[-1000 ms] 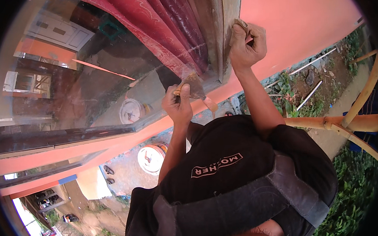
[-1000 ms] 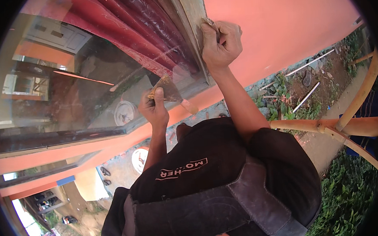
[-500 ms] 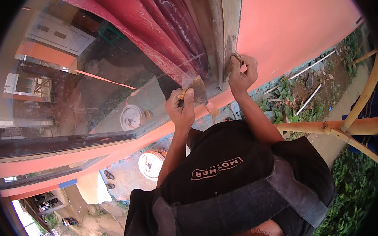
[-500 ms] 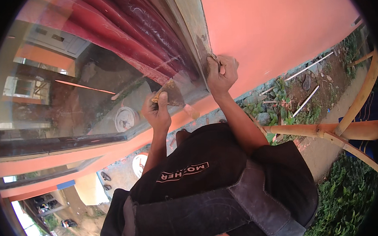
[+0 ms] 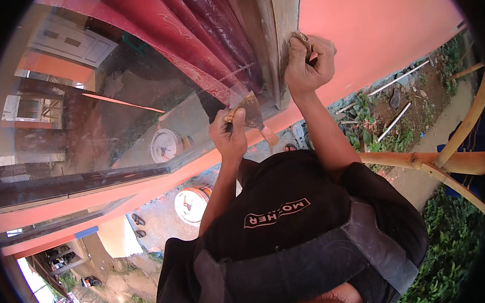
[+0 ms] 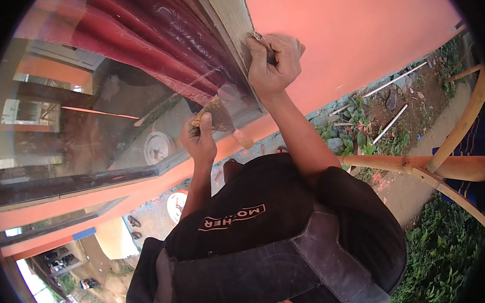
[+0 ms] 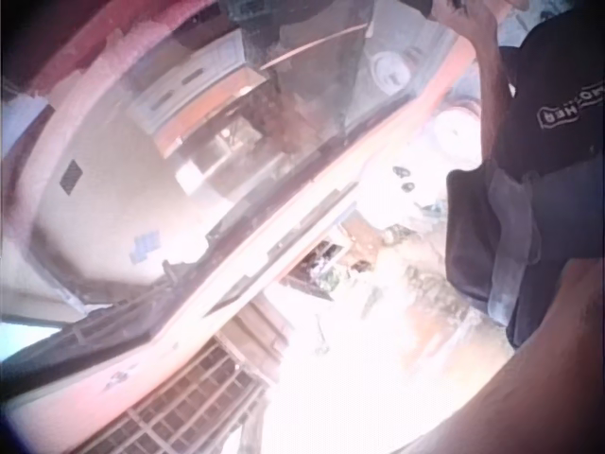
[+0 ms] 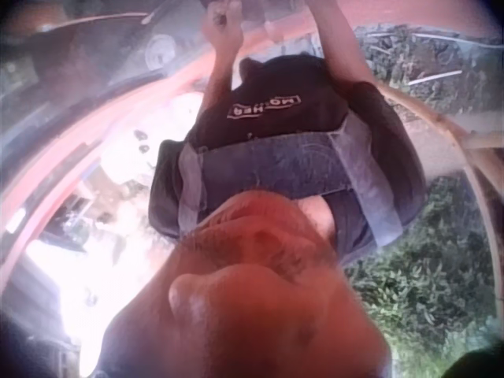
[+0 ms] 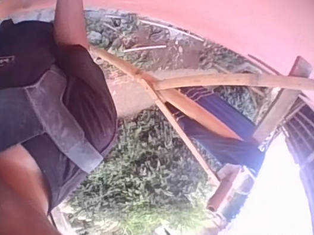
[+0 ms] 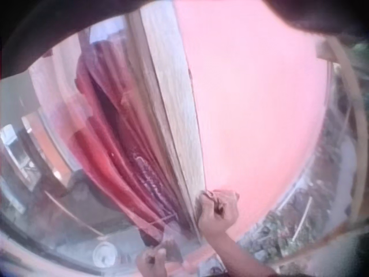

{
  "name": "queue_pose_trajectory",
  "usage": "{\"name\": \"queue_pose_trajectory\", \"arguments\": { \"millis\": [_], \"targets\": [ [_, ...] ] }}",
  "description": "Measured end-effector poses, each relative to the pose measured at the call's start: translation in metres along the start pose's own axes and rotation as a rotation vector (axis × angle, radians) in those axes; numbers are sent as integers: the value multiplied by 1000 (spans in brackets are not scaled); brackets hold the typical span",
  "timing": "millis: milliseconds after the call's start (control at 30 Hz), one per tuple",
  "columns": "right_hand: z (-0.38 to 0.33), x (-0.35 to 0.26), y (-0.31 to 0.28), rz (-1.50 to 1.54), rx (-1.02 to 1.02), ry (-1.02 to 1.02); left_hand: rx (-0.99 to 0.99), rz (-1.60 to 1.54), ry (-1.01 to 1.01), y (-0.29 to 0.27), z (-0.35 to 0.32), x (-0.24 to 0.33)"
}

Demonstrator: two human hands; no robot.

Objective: The person uses a metal scraper to remove old paint or sealant from the wooden window frame. They work along the edges and corners of the frame, occasionally adjusting their position on the bamboo scaffold to reach different sections.

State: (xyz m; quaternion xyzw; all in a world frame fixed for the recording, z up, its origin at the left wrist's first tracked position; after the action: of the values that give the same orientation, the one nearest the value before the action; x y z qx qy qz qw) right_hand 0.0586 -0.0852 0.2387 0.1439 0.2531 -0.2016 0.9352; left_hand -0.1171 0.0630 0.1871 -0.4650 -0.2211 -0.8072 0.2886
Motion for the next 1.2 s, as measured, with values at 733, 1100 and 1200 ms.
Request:
{"name": "queue_pose_trajectory", "arguments": {
  "millis": [733,1100,1200],
  "targets": [
    [-28,12,-10,-64,-34,36,4,38,5,4,-16,3],
    [-36,18,-19,-104,-87,15,-38,36,18,8,-13,6],
    [-49,17,-29,-145,-143,64,-60,49,3,4,-17,4]
  ]
}}
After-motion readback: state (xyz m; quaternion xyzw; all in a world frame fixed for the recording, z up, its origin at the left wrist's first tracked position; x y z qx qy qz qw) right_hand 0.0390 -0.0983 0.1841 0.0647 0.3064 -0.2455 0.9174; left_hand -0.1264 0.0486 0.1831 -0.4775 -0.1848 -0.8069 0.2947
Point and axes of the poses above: each hand's wrist, its own z-axis towards the middle knuckle, its own y-axis out of the palm, x = y × z, the point moved 5 cm from there along z, towards the middle knuckle, and after that the axes turned 11 degrees about -z, right-handed, at the moved point
